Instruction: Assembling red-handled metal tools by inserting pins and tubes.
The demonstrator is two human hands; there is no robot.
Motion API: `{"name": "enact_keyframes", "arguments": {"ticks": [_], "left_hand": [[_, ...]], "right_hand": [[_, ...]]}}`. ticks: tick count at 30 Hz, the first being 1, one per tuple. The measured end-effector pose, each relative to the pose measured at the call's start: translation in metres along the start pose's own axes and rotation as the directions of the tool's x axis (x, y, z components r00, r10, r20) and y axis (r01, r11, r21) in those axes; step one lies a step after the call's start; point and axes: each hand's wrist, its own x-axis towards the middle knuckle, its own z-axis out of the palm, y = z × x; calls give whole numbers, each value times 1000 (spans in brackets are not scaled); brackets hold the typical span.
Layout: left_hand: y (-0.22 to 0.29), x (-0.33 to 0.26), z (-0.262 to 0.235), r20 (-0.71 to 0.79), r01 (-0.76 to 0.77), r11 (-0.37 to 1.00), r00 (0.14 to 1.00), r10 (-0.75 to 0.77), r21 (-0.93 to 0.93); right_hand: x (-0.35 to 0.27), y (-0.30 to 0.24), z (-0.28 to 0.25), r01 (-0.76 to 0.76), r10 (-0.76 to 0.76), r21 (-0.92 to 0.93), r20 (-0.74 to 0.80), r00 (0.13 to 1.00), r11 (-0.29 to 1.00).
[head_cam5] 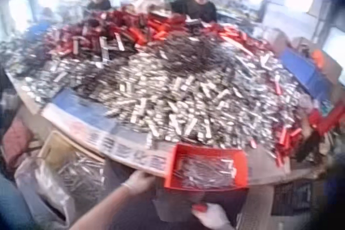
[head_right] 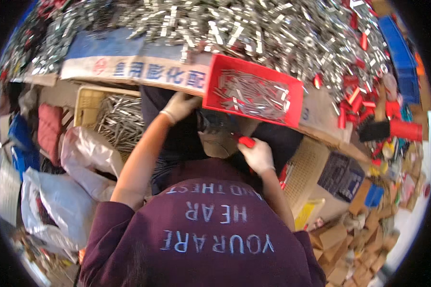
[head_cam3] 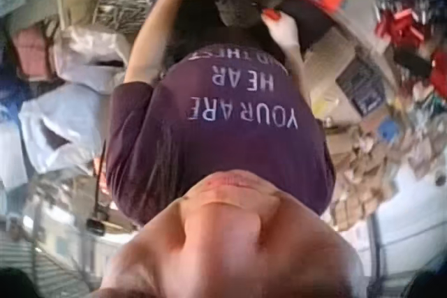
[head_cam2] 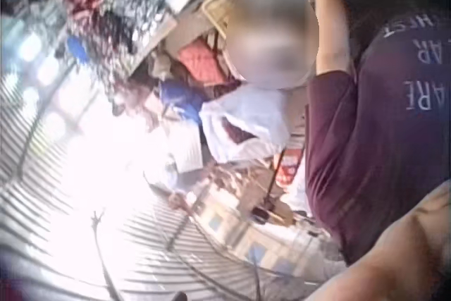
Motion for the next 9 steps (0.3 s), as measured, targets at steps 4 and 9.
{"name": "enact_keyframes", "arguments": {"ticks": [4, 9], "left_hand": [[-27, 15, 1, 93, 201, 849, 980, -178, -489], [-28, 14, 12, 30, 195, 823, 977, -212, -533]], "right_hand": [[9, 3, 0, -66, 65, -93, -19, 998, 993], [21, 0, 3, -26, 32, -184, 29, 999, 983]]}}
